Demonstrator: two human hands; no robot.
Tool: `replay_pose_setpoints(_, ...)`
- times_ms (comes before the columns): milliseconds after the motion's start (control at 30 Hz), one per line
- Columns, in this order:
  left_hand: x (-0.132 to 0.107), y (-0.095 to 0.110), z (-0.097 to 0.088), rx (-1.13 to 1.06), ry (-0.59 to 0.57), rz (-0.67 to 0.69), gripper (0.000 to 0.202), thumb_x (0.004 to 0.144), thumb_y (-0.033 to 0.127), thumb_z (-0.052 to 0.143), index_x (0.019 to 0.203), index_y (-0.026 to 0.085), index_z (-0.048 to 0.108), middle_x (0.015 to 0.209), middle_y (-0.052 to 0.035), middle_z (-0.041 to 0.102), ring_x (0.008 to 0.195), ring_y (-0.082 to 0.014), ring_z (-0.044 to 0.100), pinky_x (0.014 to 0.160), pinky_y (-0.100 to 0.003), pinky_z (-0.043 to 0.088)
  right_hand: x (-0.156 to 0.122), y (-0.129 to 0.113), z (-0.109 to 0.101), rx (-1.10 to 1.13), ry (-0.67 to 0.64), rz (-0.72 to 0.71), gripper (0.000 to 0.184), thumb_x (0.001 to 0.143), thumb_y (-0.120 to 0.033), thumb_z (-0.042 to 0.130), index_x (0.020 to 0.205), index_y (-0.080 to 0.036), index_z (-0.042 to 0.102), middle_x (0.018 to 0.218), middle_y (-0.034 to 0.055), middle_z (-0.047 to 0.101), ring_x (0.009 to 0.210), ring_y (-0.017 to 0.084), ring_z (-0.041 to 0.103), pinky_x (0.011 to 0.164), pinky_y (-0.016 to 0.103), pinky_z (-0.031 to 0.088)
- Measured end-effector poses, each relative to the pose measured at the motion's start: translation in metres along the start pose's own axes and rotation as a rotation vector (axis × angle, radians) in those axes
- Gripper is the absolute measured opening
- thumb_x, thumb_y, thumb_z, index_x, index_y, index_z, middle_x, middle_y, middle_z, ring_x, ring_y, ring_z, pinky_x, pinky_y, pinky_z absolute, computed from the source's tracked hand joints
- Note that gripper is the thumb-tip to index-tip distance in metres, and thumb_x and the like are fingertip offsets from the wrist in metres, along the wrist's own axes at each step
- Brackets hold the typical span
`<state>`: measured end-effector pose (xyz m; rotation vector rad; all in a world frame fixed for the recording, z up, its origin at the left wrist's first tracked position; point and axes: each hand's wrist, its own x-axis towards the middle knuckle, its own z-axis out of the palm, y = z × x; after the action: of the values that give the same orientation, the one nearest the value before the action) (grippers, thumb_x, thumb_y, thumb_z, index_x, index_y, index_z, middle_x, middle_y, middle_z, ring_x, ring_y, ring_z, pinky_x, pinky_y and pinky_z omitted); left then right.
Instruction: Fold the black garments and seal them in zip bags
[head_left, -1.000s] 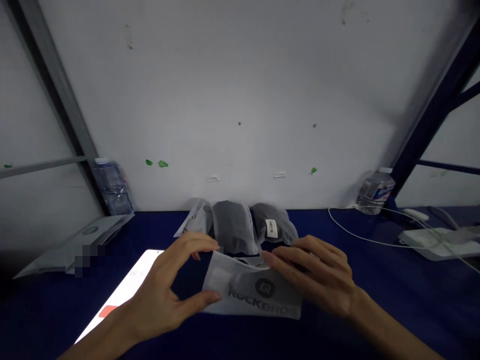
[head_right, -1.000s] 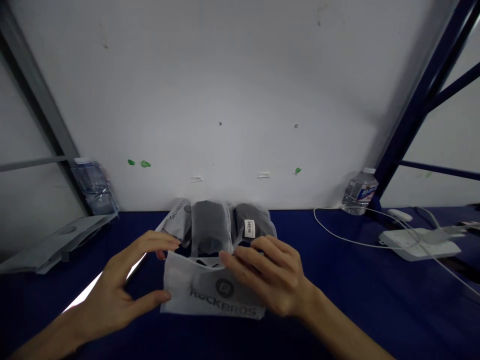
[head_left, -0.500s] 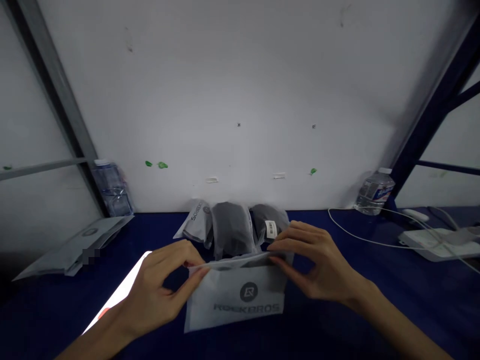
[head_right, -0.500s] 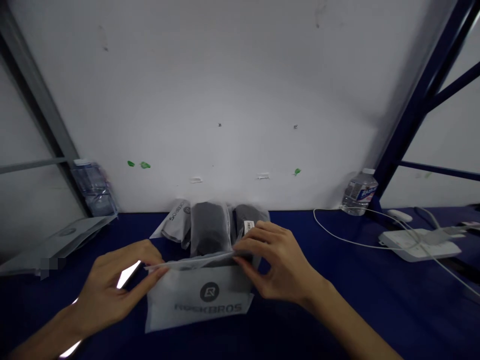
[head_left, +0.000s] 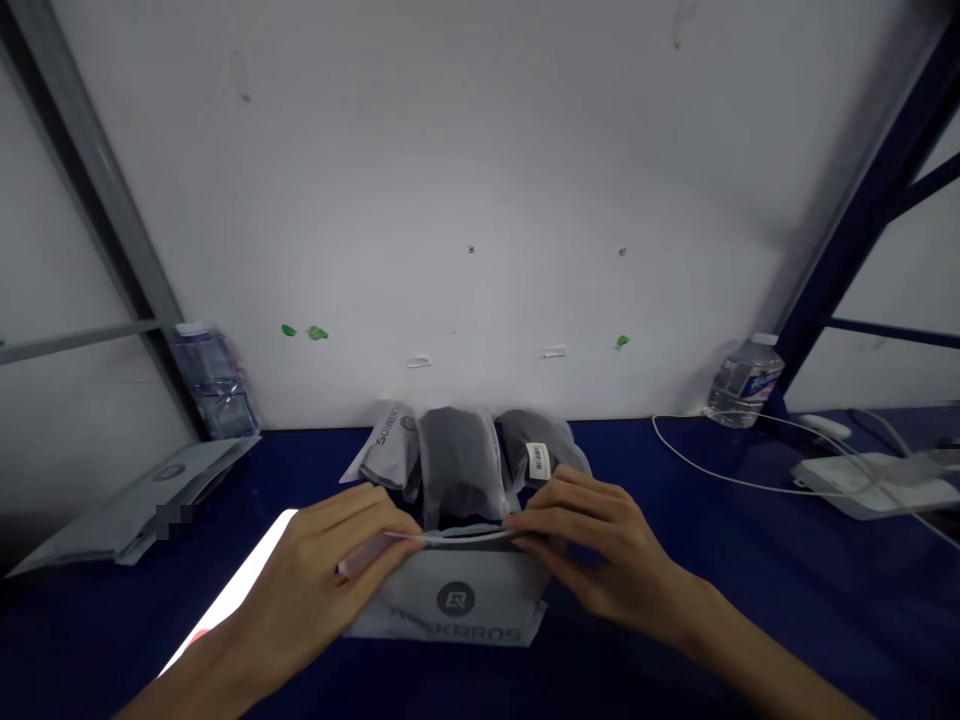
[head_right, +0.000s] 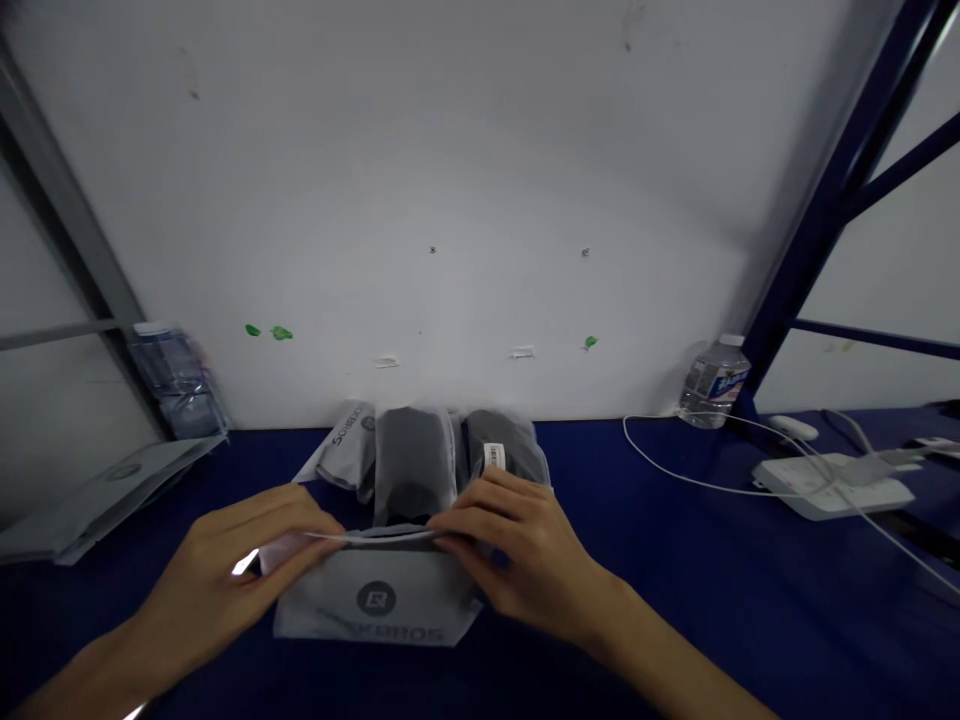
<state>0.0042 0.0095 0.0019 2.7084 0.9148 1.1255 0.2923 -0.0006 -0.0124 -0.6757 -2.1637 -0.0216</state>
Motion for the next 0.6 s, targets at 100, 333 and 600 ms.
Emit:
replay_pose_setpoints(100, -0.003, -0.006, 0.003, 0.001, 0.109, 0.101, 0.01, 0.094, 0.014, 0.063, 0.094, 0.023, 0.067, 0.08, 0.002, 0.067, 0.071, -0.0132, 0.063, 0.063, -0.025, 0.049, 0.001, -0.001, 0.003, 0.025, 0.04, 0.028, 0.02, 0.092, -0.014, 0.063, 0.107, -0.024, 0.072, 0.086, 0.0032, 0.072, 0.076, 0.017, 0.063, 0.067, 0.031, 0.053)
replay_pose_setpoints(333, -0.006, -0.006, 0.002, 0.075, 0.231, 0.219, 0.017, 0.086, 0.003, 0.069, 0.096, 0.018, 0.069, 0.078, 0.0008, 0.067, 0.071, -0.0144, 0.06, 0.064, -0.03, 0.048, 0.002, -0.007, 0.009, 0.073, 0.137, 0.004, 0.023, 0.092, -0.005, 0.059, 0.105, -0.019, 0.072, 0.085, 0.0045, 0.069, 0.076, 0.015, 0.061, 0.066, 0.028, 0.053)
replay_pose_setpoints(600, -0.004, -0.011, -0.005, 0.218, 0.275, 0.202, 0.013, 0.089, 0.006, 0.066, 0.091, 0.019, 0.069, 0.08, 0.001, 0.07, 0.071, -0.0162, 0.062, 0.075, -0.038, 0.046, -0.001, -0.005, 0.014, 0.174, 0.096, 0.223, 0.013, 0.086, -0.013, 0.07, 0.097, -0.02, 0.072, 0.081, 0.0021, 0.07, 0.069, 0.013, 0.065, 0.06, 0.027, 0.054)
